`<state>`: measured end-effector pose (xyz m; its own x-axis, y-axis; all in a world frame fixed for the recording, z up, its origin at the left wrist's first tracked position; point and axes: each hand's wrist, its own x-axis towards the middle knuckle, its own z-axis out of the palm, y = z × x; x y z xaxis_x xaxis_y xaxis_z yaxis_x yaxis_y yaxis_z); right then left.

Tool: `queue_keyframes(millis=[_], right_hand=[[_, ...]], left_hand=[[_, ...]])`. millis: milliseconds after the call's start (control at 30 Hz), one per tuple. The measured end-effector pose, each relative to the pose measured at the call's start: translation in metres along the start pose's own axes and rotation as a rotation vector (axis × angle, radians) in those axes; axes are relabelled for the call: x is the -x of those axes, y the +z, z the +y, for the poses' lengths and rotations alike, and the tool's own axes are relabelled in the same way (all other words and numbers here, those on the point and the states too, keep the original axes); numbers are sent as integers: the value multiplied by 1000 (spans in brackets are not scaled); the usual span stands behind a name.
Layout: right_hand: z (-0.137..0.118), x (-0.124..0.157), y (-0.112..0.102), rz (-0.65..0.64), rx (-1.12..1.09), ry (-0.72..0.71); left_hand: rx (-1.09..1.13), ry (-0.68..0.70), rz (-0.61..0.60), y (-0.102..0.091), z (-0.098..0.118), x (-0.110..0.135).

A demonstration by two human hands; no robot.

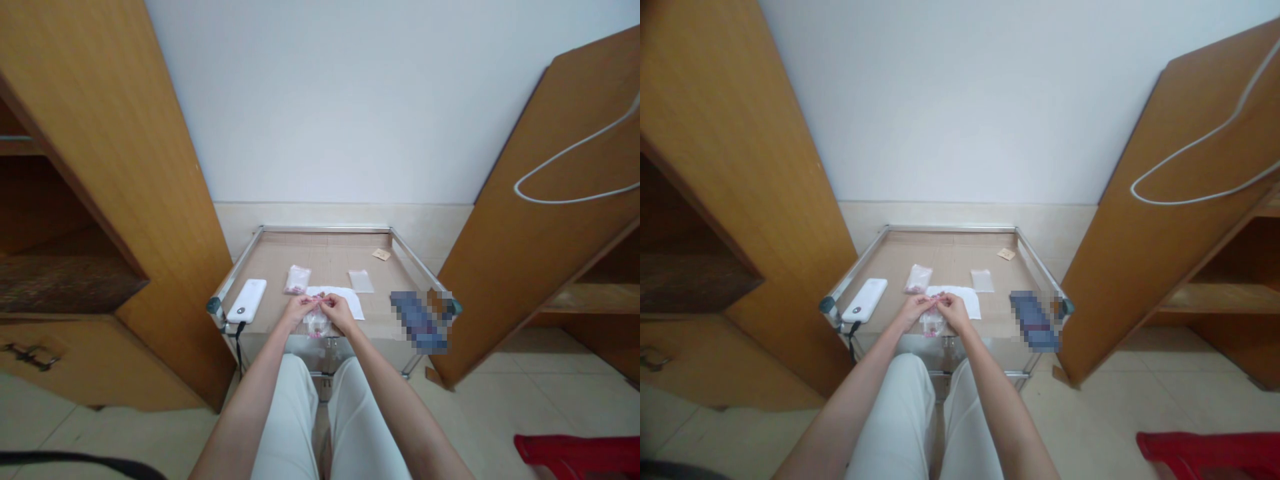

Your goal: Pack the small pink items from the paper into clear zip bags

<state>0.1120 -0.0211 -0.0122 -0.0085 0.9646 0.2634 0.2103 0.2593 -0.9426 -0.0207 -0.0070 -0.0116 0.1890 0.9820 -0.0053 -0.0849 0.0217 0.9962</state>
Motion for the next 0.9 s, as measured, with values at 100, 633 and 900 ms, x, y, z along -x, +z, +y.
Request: queue_keyframes(millis=[100,633,900], right_hand=[[0,0,0,-14,26,-18],[-3,1,-1,-40,25,-31],[-4,2,-2,-57,-32,15]], left_hand=[[-17,7,0,0,-1,-1],[-76,26,-21,0,-1,0],[-47,1,5,-1,2,1]])
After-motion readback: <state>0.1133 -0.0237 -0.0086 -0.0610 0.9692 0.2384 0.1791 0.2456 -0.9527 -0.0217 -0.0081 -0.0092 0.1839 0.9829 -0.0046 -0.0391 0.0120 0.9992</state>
